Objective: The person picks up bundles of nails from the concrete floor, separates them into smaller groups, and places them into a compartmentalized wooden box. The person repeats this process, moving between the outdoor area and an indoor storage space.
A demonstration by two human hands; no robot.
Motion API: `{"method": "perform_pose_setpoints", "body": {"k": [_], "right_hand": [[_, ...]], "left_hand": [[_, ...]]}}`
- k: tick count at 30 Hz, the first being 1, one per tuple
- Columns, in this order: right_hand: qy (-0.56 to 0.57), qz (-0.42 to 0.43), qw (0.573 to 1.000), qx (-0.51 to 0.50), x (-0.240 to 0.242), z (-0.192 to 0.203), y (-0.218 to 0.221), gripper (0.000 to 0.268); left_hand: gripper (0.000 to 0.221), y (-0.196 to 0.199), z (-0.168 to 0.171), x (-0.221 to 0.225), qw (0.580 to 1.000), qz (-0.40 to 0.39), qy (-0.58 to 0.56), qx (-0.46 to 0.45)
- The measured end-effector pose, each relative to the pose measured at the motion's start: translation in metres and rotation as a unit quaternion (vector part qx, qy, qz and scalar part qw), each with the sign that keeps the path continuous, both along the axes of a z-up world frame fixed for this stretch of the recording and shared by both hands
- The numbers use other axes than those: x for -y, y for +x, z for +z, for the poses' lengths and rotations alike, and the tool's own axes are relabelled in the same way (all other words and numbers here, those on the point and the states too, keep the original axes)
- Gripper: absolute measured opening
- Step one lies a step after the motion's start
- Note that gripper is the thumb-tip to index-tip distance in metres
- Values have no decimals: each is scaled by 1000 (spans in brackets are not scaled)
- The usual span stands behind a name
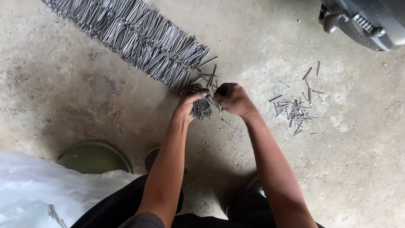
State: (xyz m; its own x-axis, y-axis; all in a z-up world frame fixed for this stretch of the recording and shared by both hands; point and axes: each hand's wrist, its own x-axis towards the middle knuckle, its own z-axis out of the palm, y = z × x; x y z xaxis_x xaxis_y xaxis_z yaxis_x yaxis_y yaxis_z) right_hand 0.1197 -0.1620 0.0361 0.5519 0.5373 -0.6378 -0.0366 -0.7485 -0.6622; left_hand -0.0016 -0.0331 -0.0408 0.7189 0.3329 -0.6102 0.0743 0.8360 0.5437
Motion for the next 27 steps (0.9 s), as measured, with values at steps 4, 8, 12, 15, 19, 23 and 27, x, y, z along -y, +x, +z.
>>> {"method": "perform_pose_setpoints", "body": {"k": [4,8,12,15,19,23,27], "right_hand": [[-7,36,991,127,-3,-4,-27,28],[-10,87,957,276,0,-43,-35,18],[1,111,971,210,-3,-40,-46,20],[2,101,995,-25,-8,71,-21,29],[121,-19,922,368,10,-86,-1,19],[57,9,908,416,-1,-118,-7,50],[13,28,905,424,33,-305,-10,18]], "left_hand": [[26,9,-10,13,1000,0,15,21],[23,-1,28,25,1000,15,-9,13],[21,-9,-11,22,999,17,-37,0],[23,-19,-36,13,999,20,-43,-3],[29,-17,-23,6,1000,16,-18,9],[32,-25,-15,4,1000,22,-21,7],[32,-32,-34,-1,999,17,-29,10]]}}
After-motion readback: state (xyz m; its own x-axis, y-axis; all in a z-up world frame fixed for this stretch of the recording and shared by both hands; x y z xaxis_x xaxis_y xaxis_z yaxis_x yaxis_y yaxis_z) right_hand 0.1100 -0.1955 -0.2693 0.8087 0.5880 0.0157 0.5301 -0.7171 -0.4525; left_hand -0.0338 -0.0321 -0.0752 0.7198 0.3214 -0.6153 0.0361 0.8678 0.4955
